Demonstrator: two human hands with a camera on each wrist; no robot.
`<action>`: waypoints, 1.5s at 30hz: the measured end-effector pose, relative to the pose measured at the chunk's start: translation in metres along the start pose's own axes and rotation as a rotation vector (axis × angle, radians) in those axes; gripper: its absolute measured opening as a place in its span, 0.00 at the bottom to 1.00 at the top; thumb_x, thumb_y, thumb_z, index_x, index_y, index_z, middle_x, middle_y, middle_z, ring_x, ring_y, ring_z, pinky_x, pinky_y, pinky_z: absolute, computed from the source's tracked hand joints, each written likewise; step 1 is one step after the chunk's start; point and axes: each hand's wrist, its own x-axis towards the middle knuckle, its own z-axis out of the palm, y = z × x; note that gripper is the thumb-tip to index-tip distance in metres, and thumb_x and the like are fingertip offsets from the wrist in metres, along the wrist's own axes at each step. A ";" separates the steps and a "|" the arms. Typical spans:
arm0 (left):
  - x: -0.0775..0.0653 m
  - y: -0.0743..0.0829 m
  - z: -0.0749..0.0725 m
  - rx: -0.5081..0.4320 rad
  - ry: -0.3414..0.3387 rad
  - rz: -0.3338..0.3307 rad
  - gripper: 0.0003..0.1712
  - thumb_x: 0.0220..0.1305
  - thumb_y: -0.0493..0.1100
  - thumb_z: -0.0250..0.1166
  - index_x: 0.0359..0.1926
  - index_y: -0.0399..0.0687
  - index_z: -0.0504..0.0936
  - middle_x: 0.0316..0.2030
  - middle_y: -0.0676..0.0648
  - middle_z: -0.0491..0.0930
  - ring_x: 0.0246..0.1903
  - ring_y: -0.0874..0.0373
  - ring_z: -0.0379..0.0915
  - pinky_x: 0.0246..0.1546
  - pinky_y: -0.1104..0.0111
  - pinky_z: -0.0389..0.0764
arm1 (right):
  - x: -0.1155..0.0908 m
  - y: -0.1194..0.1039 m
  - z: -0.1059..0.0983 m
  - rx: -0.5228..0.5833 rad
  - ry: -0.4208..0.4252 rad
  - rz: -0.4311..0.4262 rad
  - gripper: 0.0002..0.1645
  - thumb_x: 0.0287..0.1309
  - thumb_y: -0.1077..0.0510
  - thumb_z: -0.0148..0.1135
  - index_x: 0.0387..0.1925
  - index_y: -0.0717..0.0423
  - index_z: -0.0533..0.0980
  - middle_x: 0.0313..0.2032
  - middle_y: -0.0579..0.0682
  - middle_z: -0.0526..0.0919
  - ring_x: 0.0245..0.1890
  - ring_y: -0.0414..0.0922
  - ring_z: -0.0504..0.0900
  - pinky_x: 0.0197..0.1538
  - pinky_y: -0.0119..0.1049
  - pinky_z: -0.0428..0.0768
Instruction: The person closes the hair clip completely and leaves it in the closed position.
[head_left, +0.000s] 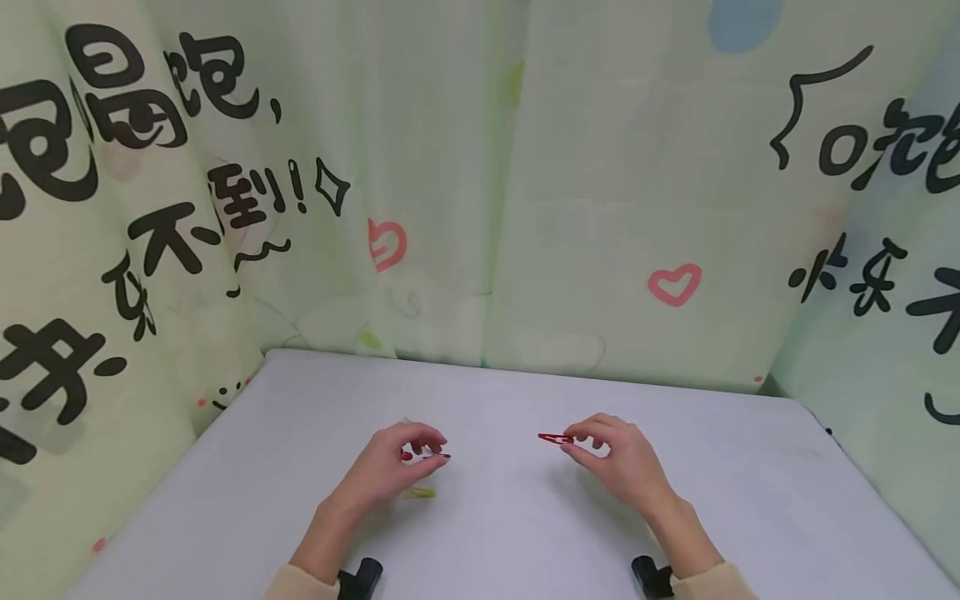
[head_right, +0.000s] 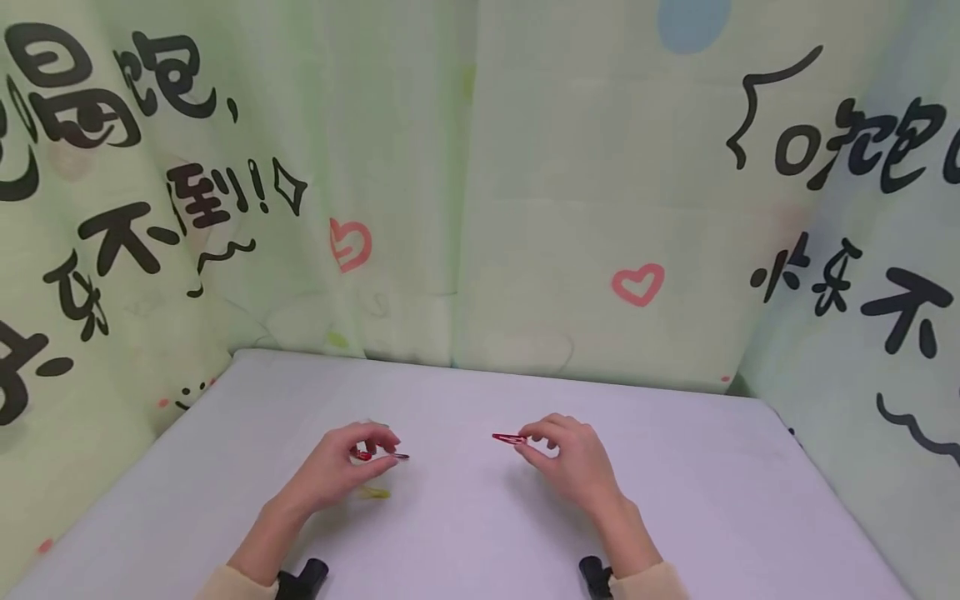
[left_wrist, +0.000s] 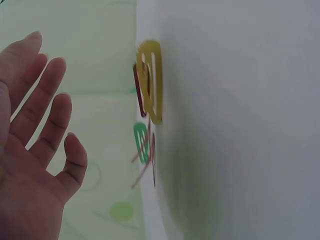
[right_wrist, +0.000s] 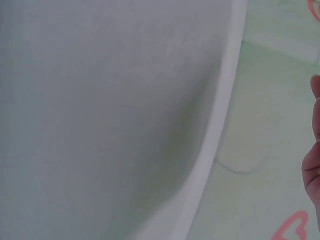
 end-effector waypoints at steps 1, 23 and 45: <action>-0.001 -0.002 -0.002 0.001 -0.003 -0.004 0.08 0.62 0.40 0.73 0.43 0.50 0.87 0.36 0.60 0.83 0.36 0.58 0.74 0.39 0.66 0.77 | -0.001 0.002 -0.002 -0.006 -0.006 0.019 0.15 0.45 0.64 0.80 0.34 0.44 0.86 0.31 0.33 0.82 0.27 0.39 0.75 0.30 0.35 0.74; -0.004 -0.028 -0.041 0.263 -0.259 0.022 0.07 0.61 0.37 0.72 0.41 0.51 0.87 0.33 0.64 0.80 0.34 0.60 0.72 0.38 0.67 0.74 | -0.001 0.046 -0.033 -0.090 -0.236 0.309 0.08 0.55 0.58 0.76 0.38 0.48 0.87 0.31 0.38 0.81 0.29 0.40 0.73 0.31 0.35 0.72; 0.003 -0.025 -0.034 0.438 -0.396 0.050 0.10 0.57 0.37 0.75 0.29 0.59 0.85 0.27 0.67 0.76 0.34 0.64 0.71 0.42 0.63 0.75 | -0.002 0.071 -0.035 -0.190 -0.497 0.392 0.07 0.54 0.55 0.76 0.36 0.46 0.87 0.32 0.40 0.79 0.33 0.42 0.74 0.36 0.41 0.73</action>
